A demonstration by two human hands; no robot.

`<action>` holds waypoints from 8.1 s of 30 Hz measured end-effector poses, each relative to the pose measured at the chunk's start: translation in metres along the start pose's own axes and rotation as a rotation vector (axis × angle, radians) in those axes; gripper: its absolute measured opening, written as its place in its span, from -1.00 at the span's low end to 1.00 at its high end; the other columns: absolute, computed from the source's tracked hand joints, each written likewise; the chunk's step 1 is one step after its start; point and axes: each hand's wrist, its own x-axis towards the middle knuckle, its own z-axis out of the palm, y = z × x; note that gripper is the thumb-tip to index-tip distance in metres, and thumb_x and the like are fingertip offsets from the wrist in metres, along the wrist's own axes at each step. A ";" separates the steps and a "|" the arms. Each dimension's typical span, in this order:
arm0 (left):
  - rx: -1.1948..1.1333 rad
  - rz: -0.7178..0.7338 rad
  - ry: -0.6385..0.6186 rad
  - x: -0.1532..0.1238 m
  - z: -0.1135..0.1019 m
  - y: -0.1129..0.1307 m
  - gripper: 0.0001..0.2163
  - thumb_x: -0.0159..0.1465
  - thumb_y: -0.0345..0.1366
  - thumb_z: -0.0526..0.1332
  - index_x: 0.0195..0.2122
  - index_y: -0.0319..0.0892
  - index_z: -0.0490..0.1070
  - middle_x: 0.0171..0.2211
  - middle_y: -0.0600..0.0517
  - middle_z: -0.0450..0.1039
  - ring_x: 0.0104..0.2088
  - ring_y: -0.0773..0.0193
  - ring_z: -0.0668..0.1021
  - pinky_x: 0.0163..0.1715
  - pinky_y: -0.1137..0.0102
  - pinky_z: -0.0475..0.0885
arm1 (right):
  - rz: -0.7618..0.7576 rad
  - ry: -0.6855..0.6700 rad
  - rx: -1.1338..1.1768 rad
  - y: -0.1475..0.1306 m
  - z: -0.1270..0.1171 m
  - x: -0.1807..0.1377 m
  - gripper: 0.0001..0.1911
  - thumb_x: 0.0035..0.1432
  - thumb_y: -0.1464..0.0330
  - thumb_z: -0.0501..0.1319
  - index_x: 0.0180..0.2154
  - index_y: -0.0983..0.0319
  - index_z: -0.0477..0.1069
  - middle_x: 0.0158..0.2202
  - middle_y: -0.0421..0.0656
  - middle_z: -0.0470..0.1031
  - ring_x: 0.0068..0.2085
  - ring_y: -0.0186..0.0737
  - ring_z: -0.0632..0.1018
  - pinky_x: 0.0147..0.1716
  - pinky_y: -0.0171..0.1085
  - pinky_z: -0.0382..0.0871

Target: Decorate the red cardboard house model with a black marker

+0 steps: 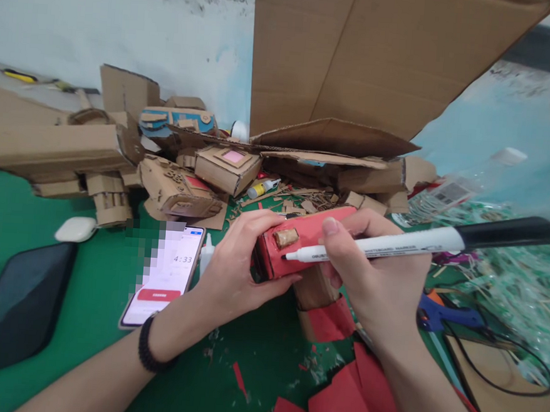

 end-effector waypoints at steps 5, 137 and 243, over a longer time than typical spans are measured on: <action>-0.002 0.001 -0.003 0.001 0.000 0.001 -0.34 0.29 -0.17 0.55 0.32 -0.02 0.28 0.22 -0.16 0.49 0.25 -0.09 0.57 0.29 -0.01 0.54 | 0.023 -0.010 0.032 0.000 0.000 -0.001 -0.65 0.33 0.26 0.43 -0.50 0.12 0.46 -0.66 -0.33 0.41 -0.64 -0.36 0.33 -0.63 -0.28 0.17; -0.009 -0.001 -0.004 0.001 -0.001 0.000 -0.35 0.29 -0.20 0.55 0.32 -0.03 0.29 0.22 -0.16 0.48 0.25 -0.06 0.57 0.28 0.02 0.54 | -0.030 0.015 0.008 0.006 -0.003 0.000 -0.60 0.40 0.26 0.40 -0.49 0.14 0.40 -0.65 -0.32 0.39 -0.63 -0.37 0.34 -0.61 -0.30 0.17; 0.056 0.013 -0.027 0.002 -0.003 0.001 -0.35 0.33 -0.19 0.52 0.34 -0.03 0.24 0.23 -0.16 0.49 0.25 -0.09 0.59 0.27 0.00 0.57 | -0.066 0.076 0.029 0.015 -0.004 0.006 -0.59 0.39 0.24 0.36 -0.52 0.16 0.42 -0.67 -0.32 0.35 -0.64 -0.40 0.28 -0.64 -0.33 0.07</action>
